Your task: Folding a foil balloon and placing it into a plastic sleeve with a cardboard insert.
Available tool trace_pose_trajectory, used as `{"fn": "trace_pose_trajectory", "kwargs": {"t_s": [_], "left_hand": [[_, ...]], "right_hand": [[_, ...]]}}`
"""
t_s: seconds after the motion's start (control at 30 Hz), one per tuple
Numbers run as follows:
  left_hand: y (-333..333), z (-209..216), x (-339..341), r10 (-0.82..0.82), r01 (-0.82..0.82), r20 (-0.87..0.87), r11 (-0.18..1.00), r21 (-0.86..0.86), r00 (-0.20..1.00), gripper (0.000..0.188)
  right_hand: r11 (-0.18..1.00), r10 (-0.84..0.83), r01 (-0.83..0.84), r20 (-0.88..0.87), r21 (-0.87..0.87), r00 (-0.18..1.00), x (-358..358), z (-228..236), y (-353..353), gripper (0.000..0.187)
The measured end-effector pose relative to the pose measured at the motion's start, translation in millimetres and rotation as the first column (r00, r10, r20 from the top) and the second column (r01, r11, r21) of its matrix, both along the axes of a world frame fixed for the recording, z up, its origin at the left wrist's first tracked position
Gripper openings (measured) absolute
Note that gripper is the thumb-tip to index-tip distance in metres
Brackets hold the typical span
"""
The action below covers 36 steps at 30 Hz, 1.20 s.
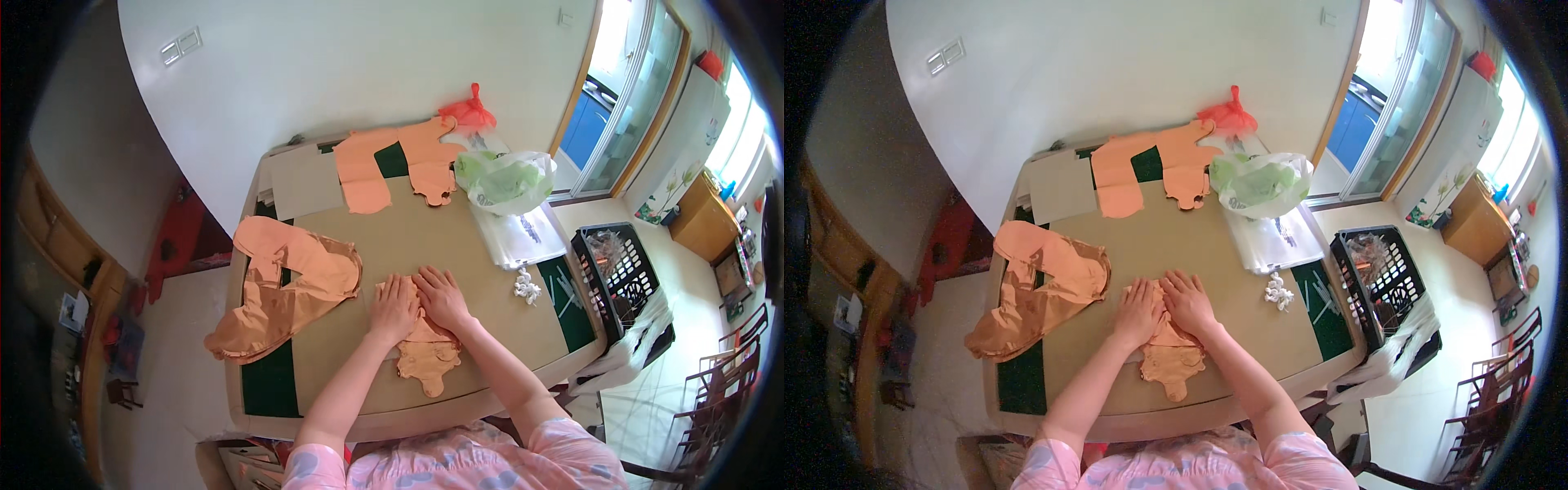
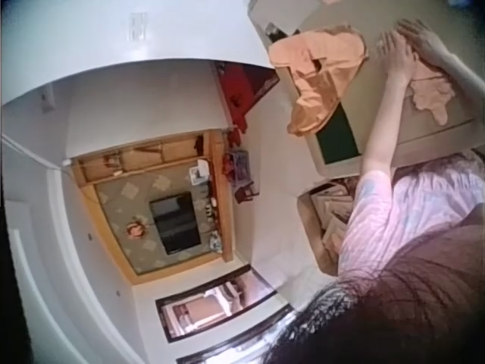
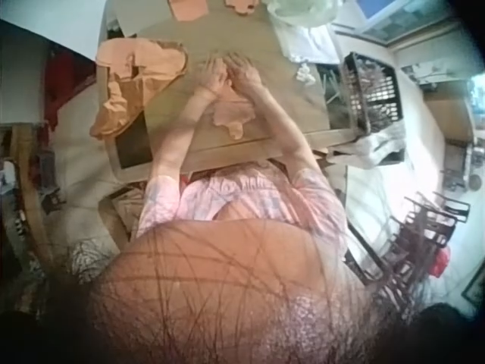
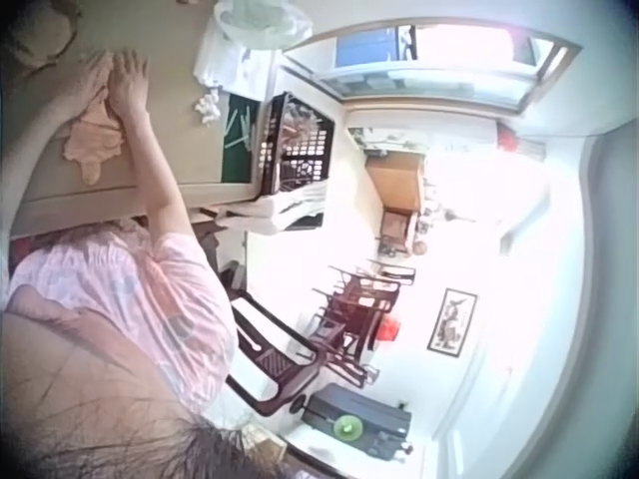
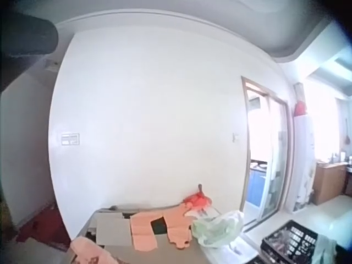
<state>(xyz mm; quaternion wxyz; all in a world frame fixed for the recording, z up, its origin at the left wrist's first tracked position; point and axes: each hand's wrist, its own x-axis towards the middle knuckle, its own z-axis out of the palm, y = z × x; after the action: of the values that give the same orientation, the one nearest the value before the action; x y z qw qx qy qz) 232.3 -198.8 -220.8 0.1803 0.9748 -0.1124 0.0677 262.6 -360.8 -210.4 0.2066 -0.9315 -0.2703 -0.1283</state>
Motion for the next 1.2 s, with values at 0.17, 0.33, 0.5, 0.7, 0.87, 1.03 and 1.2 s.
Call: {"fn": "trace_pose_trajectory", "kwargs": {"t_s": [0.17,0.33,0.5,0.7,0.87,1.03,1.2], "left_hand": [[10,1,-11,0.023,-0.022,-0.029,0.999,0.029,0.999,0.070],[21,-4,-18,0.041,-0.040,-0.010,0.994,0.105,0.999,0.075],[24,-4,-19,0.033,-0.036,0.034,0.997,0.066,0.999,0.074],[26,-8,-17,0.036,-0.039,0.038,0.997,0.073,0.999,0.073],[27,-9,-14,0.019,-0.021,0.032,0.997,0.078,0.999,0.072],[27,-1,-18,0.028,-0.028,-0.023,1.000,-0.005,0.999,0.070],[23,1,-18,0.013,-0.013,-0.020,1.000,0.017,1.000,0.071]], "right_hand": [[0.999,-0.017,0.017,-0.012,0.051,1.000,-1,4,-4,0.039],[0.999,0.009,-0.008,-0.022,0.032,1.000,4,2,-8,0.040],[0.998,0.066,-0.065,-0.073,0.018,0.995,-34,3,-30,0.044],[0.976,0.169,-0.139,-0.185,0.166,0.968,-142,23,-72,0.035],[0.849,-0.226,0.354,-0.336,0.393,0.914,-110,35,-63,0.016],[0.857,-0.394,0.492,-0.420,0.153,0.817,-60,34,-35,0.030],[0.834,-0.359,0.507,-0.485,0.216,0.797,-36,1,-43,0.030]]}}
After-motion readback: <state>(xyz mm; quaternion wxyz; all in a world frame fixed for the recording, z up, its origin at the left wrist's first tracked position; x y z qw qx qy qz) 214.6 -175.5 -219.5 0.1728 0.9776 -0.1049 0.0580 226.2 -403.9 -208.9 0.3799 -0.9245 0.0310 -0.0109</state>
